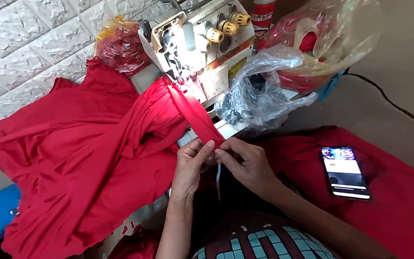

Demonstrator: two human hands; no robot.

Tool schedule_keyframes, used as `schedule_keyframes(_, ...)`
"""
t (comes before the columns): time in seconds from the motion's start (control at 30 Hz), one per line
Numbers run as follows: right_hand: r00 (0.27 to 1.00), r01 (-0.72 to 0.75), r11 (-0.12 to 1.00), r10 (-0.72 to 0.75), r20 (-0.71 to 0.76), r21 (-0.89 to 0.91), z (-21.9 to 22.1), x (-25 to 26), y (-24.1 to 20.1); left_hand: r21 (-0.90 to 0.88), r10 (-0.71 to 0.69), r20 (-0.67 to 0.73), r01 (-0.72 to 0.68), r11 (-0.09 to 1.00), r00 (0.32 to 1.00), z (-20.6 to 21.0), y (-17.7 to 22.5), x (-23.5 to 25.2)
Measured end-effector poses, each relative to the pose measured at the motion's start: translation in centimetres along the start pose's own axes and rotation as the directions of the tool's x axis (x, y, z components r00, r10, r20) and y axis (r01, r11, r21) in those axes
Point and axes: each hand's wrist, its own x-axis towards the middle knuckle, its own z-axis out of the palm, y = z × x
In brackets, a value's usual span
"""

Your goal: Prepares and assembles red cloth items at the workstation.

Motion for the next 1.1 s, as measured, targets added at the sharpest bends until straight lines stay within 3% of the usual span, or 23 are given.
schedule_keyframes(0.43,1.0,0.017,0.996,-0.016,-0.014,0.083,0.4,0.1,0.4,0.054,0.019,-0.015,-0.018,0.998,1.0,0.2,0.1,-0.2)
schedule_keyframes(0.5,0.99,0.141,0.976,-0.142,-0.009,0.164,0.3,0.9,0.6,0.213,0.137,0.017,-0.137,0.967,0.99,-0.1,1.6,-0.5)
schedule_keyframes(0.57,0.95,0.299,0.925,-0.313,0.02,0.235,0.2,3.0,0.1,0.379,0.312,0.104,-0.328,0.865,0.944,-0.6,4.7,-0.6)
schedule_keyframes(0.7,0.823,0.553,0.808,-0.567,0.018,0.202,1.7,8.6,-2.6,0.412,0.519,0.199,-0.551,0.726,0.831,-1.1,11.4,-0.3)
schedule_keyframes(0.77,0.798,0.598,0.791,-0.602,-0.006,0.125,3.2,11.1,-4.0,0.34,0.558,0.125,-0.564,0.753,0.82,-1.2,13.4,0.1)
schedule_keyframes(0.9,0.829,0.557,0.83,-0.557,-0.06,-0.016,5.7,13.8,-5.3,0.116,0.553,-0.158,-0.541,0.833,0.818,-2.4,14.8,1.4)
schedule_keyframes(1.1,0.834,0.509,0.854,-0.52,-0.186,-0.104,7.1,13.4,-5.2,0.046,0.463,-0.387,-0.485,0.874,0.797,-3.9,14.2,2.6)
